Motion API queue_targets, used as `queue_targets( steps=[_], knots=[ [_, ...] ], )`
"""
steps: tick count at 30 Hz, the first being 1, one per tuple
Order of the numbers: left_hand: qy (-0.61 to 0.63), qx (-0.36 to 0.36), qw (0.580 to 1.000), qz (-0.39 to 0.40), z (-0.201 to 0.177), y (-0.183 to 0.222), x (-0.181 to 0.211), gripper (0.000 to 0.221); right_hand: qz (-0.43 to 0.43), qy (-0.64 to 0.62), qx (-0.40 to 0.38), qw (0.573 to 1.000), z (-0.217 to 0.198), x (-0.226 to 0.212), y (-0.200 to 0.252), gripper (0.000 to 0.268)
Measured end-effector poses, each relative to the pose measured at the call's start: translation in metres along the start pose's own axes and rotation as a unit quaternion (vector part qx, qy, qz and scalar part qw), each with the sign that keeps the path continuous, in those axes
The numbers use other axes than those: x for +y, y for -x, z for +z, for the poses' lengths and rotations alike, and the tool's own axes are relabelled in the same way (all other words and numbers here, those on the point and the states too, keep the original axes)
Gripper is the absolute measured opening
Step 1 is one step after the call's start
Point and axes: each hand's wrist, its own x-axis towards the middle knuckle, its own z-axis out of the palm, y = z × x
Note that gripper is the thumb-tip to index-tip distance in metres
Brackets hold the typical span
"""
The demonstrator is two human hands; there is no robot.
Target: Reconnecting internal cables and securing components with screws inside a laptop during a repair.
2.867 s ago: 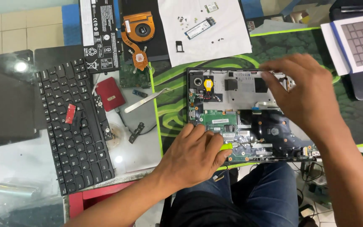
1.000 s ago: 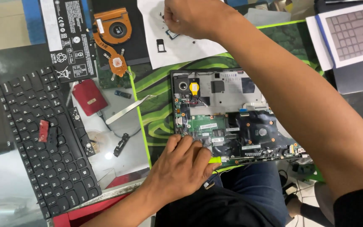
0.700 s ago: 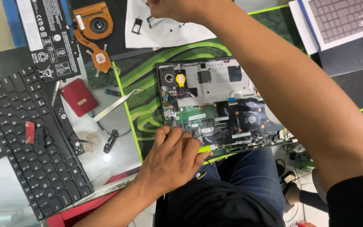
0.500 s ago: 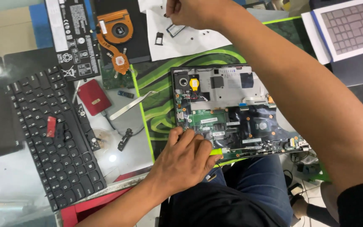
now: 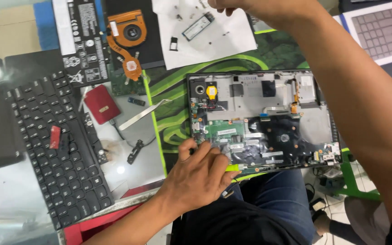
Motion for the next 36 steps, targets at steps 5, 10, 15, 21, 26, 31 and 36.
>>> queue_targets(
  steps=[5,10,15,21,26,31,36],
  knots=[
    [0.147,-0.015,0.987,-0.069,0.003,0.010,-0.005,0.032,0.151,-0.364,0.120,0.911,-0.019,-0.053,0.134,0.019],
    [0.251,-0.039,0.943,-0.214,0.000,0.028,-0.022,0.039,0.244,-0.501,0.193,0.807,-0.017,-0.023,0.265,0.020],
    [0.280,0.050,0.937,-0.203,-0.014,0.010,-0.003,0.025,0.272,-0.565,0.258,0.735,-0.006,-0.001,0.346,0.013],
    [0.075,0.006,0.972,-0.225,-0.032,-0.061,0.036,0.024,0.260,-0.594,0.253,0.718,-0.005,0.006,0.371,0.019],
    [0.152,-0.077,0.964,-0.202,-0.027,-0.106,0.059,0.031,0.281,-0.568,0.235,0.737,-0.002,0.005,0.364,0.017],
    [0.156,-0.075,0.980,-0.097,-0.024,-0.155,0.075,0.022,0.239,-0.588,0.202,0.746,0.010,0.005,0.364,0.019],
    [0.166,-0.071,0.981,-0.074,-0.005,-0.173,0.085,0.023,0.219,-0.559,0.237,0.764,0.012,0.003,0.377,0.016]
  ],
)
